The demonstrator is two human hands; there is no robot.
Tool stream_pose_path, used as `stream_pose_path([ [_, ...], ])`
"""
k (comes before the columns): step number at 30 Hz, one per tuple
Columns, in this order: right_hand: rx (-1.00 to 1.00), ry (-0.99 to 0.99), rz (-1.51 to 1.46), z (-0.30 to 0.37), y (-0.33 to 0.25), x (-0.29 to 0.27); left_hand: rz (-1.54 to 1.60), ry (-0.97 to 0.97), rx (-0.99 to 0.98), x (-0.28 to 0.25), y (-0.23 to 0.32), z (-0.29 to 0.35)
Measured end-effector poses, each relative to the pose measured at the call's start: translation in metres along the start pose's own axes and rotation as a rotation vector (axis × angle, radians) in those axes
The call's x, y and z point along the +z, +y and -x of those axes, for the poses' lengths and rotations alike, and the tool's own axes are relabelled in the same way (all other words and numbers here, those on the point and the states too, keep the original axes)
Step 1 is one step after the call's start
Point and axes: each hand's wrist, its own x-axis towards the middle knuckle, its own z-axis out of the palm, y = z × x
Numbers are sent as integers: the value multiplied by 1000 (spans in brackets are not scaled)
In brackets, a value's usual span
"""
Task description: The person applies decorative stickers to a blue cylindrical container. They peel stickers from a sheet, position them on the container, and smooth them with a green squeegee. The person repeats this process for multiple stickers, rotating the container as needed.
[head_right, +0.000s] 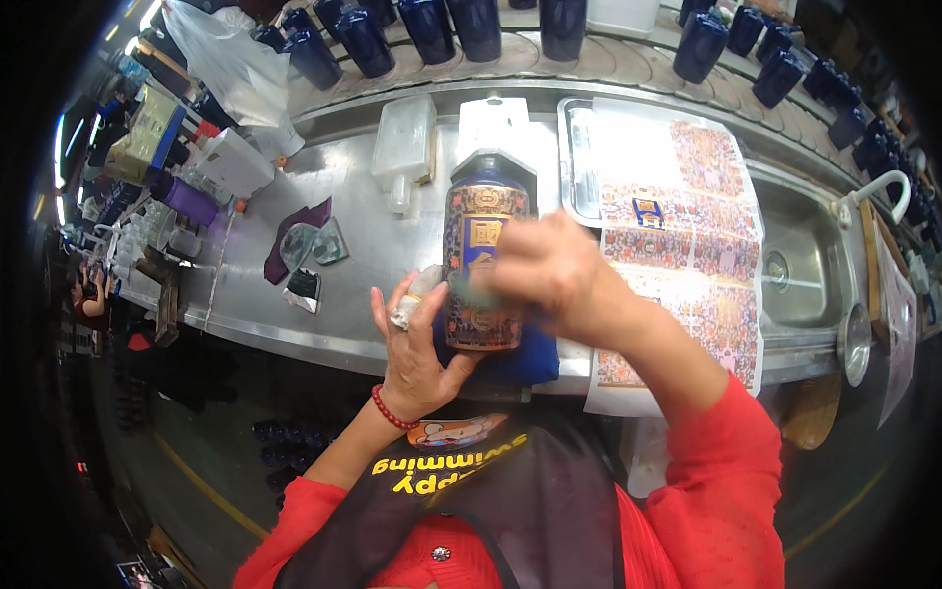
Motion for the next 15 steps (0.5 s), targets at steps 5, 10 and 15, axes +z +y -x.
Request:
stream_pose_path([
  [5,722,169,-716,0,11,1,-149,-42,-13,3,7,-4],
  [10,-120,-83,-89,3,-12,5,-134,-29,33,5,-7,0],
  [15,726,94,-725,-6,-2,1,-35,-55,-21,3,-6,3],
])
